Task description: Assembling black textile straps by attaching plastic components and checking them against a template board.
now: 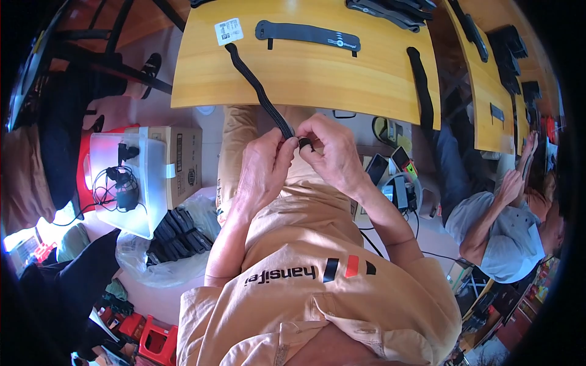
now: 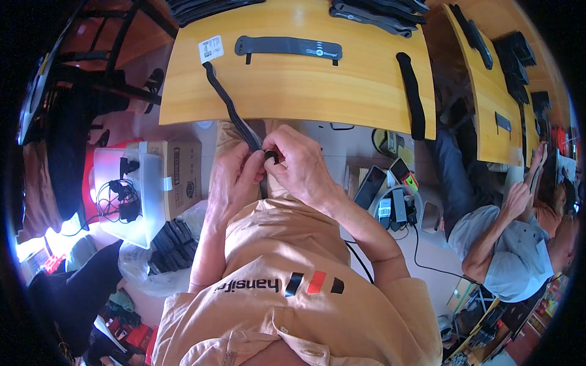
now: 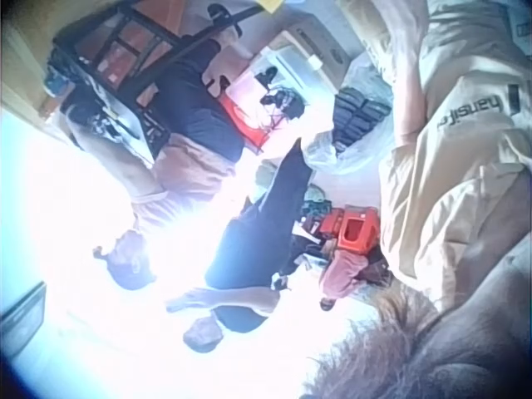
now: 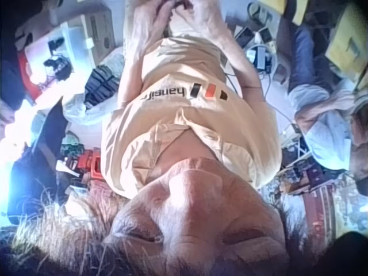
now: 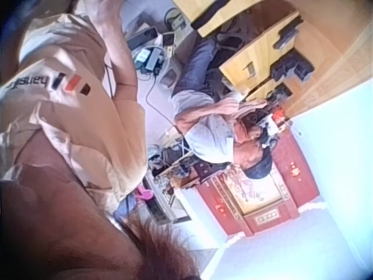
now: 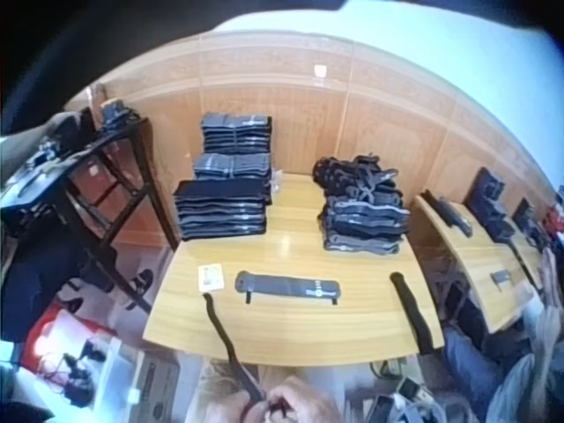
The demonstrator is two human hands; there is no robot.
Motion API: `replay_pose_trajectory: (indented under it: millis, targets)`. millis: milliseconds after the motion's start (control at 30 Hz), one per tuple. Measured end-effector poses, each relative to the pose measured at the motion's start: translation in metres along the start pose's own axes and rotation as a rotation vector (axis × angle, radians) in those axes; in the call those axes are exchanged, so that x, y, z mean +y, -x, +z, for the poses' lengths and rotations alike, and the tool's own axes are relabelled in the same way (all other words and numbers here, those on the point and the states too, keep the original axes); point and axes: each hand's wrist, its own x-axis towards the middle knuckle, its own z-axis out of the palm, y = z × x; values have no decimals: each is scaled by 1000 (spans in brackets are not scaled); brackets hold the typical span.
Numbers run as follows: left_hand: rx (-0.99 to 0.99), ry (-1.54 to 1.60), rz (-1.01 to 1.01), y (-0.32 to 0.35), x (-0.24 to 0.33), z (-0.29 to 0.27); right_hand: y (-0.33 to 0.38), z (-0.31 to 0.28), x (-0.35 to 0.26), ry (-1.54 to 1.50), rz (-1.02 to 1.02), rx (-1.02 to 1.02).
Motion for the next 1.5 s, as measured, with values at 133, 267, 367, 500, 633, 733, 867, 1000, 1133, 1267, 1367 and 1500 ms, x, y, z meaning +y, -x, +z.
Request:
replay_pose_trajectory:
  millis: [133,267,367,500,633,733,867,1000,1133,1267,1367,1500]
  targets:
    - [44,18,34,4,2,0,-2,6,-4,42,-49,23]
    - [70,-10,14,5,0,-1,-3,7,-8,141,-109,15]
    - [45,236,-122,8,-1,-5,-7,9,-6,60,-90,2]
    - [58,274,-131,8,6,-17,-13,-4,-7,-90,-82,-139]
    - [-18,171,-108,14,17,-27,-18,-15,-17,64,-185,-240]
    - [-73,28,-74,25,31,-39,-18,-16,-26,181,-335,-247]
    - [-136,78,-103,41,38,-53,-20,-21,-42,29,-332,-482]
    - [-129,134,-124,50,51,-53,-21,-29,-53,-131,-224,-646]
    - [-158,90,-89,49,49,-51,-15,-30,-51,-119,-209,-639]
    - [-160,115,-87,46,50,-48,-11,-26,-48,-141,-264,-576]
    - [-156,117,-143,47,51,-46,-9,-25,-50,-173,-238,-507]
    - [-59,59,-17,46,50,-37,-6,-17,-45,-390,-158,-405]
